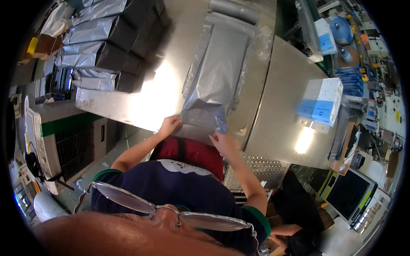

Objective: The person places individual paper products into silver bags, folds the tops of the bags, and lines them up on a workbench.

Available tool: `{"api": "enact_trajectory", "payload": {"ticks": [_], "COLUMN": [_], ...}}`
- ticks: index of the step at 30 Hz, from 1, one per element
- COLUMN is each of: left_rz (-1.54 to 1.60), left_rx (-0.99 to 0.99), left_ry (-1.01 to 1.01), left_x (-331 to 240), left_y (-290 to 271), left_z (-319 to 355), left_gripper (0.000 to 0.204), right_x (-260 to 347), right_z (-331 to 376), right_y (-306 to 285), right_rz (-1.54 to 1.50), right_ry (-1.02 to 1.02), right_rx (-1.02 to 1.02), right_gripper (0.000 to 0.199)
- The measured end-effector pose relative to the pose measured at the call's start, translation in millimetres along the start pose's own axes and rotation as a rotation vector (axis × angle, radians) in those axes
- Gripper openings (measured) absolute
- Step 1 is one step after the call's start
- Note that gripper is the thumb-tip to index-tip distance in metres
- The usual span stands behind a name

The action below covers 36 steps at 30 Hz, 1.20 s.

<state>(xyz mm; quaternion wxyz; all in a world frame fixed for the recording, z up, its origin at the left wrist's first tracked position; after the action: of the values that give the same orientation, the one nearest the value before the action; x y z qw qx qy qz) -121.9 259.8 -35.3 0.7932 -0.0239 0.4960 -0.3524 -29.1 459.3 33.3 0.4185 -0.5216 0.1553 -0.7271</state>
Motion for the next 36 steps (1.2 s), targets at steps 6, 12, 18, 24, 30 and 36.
{"api": "enact_trajectory", "payload": {"ticks": [6, 12, 18, 24, 30, 36], "left_rz": [0.296, 0.393, -0.968, -0.898, 0.314, -0.173], "left_rx": [0.178, 0.299, -0.343, 0.074, -0.189, -0.402], "left_ry": [0.017, -0.051, 0.782, 1.152, 0.031, 0.049], "left_x": [-3, 8, -93, -98, -78, -47], "left_y": [6, 17, -28, -5, -64, -17], "left_z": [4, 0, 24, -13, -76, -127], "left_gripper": [0.01, 0.004, 0.043, 0.038, 0.032, 0.021], "right_x": [73, 1, -73, -40, -40, -95], "right_z": [-86, -20, 145, -18, -24, -101], "right_y": [8, 14, 65, -36, -109, -49], "right_rz": [-0.317, -0.283, 0.353, 0.683, -0.124, 0.201], "right_ry": [-0.391, -0.144, 0.048, -0.519, -0.275, 0.214], "right_rx": [-0.543, -0.631, 0.338, -0.193, -0.77, -0.488], "right_gripper": [0.013, 0.013, 0.046, 0.037, 0.011, 0.022]}}
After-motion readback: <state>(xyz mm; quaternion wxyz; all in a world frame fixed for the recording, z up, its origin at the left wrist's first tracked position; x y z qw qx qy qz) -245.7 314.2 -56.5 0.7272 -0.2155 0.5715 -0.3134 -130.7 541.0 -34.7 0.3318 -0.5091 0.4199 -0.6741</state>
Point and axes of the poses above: each hand's wrist, its own z-axis away from the middle knuckle, its own y-axis out of the palm, x = y × z, the point moved 8 cm from there along -z, towards the middle knuckle, and after that the axes turned 12 degrees about -y, right-handed, at the moved point
